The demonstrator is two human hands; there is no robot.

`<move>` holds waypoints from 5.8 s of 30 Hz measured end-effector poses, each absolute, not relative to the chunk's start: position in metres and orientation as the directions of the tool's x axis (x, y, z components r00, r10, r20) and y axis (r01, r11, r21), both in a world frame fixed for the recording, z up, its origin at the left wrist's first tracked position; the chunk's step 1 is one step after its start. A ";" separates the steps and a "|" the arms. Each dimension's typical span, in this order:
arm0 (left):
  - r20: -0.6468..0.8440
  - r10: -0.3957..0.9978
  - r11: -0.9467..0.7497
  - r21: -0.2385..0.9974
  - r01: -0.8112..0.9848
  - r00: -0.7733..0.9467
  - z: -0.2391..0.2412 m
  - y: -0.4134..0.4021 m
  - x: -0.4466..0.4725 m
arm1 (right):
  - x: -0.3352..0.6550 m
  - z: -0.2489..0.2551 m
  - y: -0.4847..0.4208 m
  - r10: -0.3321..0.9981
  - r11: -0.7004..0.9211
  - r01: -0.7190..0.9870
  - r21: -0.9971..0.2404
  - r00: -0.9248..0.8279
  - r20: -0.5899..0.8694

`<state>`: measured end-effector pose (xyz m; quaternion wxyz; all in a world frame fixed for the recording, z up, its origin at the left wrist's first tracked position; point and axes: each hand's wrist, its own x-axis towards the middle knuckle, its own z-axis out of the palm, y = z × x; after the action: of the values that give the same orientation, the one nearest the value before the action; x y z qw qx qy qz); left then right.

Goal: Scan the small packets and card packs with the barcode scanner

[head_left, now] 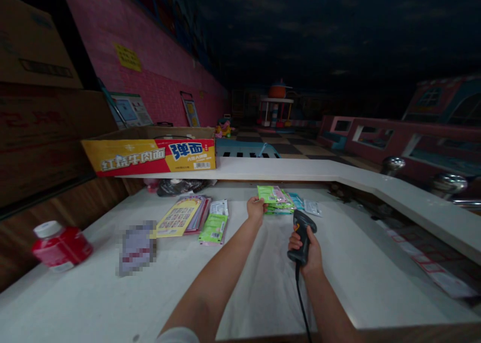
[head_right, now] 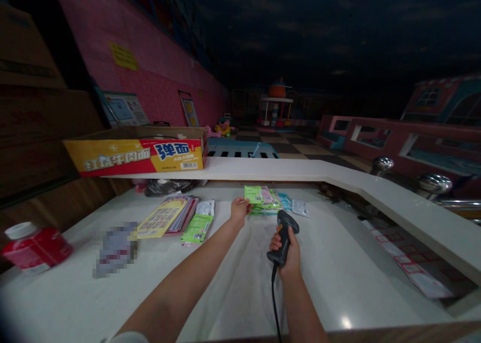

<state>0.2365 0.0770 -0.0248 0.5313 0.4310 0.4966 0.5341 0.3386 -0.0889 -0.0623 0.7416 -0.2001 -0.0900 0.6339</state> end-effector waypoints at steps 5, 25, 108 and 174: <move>0.014 0.984 0.001 0.997 0.082 -0.179 -0.026 0.089 0.245 | 0.338 -0.061 -0.088 0.976 0.114 -0.901 -0.420 0.179 -0.120; 0.455 0.860 -0.413 0.354 0.839 0.231 -0.020 0.003 0.119 | 0.339 -0.059 -0.095 0.983 0.092 -0.915 -0.392 0.147 -0.112; 0.338 0.907 -0.323 0.941 0.099 -0.251 -0.059 0.000 0.039 | 0.300 -0.052 -0.108 0.986 -0.028 -0.794 -0.608 0.079 -0.148; 0.327 0.937 -0.225 0.290 0.930 0.125 -0.048 -0.028 0.057 | 0.304 -0.052 -0.113 0.977 -0.041 -0.884 -0.466 0.063 -0.205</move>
<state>0.0573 -0.0278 -0.0478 0.0071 0.7498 0.6225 0.2240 0.3036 -0.1127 -0.0521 0.6862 -0.2464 -0.0941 0.6779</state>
